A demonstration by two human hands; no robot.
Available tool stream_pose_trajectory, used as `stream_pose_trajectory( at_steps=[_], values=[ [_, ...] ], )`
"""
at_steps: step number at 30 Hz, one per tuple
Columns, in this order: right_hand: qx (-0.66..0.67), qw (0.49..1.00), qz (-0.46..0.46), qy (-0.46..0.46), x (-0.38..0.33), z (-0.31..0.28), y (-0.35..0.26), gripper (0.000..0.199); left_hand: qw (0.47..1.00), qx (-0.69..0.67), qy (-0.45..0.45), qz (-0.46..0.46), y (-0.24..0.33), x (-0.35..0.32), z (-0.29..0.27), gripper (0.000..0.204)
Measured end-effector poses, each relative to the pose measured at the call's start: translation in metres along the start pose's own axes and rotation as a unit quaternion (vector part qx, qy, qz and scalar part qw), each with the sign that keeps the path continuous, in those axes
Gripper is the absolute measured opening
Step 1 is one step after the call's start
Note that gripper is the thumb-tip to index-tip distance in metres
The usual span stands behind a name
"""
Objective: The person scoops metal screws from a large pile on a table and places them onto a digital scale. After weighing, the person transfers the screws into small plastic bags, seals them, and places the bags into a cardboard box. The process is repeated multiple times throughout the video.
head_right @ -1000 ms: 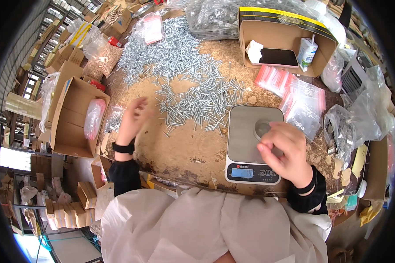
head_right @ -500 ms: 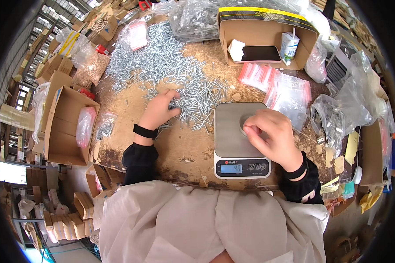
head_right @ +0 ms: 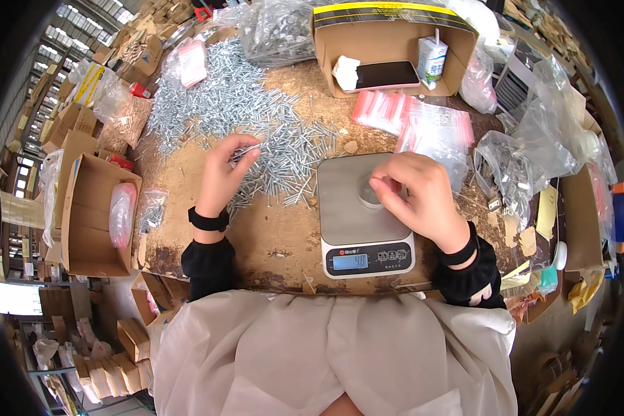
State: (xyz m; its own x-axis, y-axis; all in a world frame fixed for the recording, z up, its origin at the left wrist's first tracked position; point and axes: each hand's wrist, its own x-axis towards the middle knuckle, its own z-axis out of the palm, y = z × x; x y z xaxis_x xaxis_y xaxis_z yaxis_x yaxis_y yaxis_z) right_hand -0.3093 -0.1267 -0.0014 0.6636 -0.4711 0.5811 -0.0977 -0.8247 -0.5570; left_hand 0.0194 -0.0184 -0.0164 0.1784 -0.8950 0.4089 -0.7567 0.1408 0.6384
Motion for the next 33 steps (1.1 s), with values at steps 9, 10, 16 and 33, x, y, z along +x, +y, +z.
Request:
stream_pose_trajectory(
  at_steps=[9,10,16,33],
  values=[
    [-0.012,0.998,0.034,0.042,0.0,-0.012,0.013,0.006,0.975,-0.164,-0.103,0.113,0.104,0.022,0.087,0.017],
    [-0.012,0.998,0.043,0.046,0.0,-0.014,0.014,0.006,0.975,-0.152,-0.105,0.12,0.107,0.021,0.095,0.018],
    [-0.016,0.997,0.039,0.072,-0.001,-0.02,0.016,0.005,0.973,-0.165,-0.127,0.1,0.108,0.012,0.102,0.015],
    [-0.049,0.98,0.104,0.164,-0.006,-0.041,0.051,0.01,0.975,-0.15,0.167,-0.004,0.013,0.004,0.031,0.011]
  ],
)
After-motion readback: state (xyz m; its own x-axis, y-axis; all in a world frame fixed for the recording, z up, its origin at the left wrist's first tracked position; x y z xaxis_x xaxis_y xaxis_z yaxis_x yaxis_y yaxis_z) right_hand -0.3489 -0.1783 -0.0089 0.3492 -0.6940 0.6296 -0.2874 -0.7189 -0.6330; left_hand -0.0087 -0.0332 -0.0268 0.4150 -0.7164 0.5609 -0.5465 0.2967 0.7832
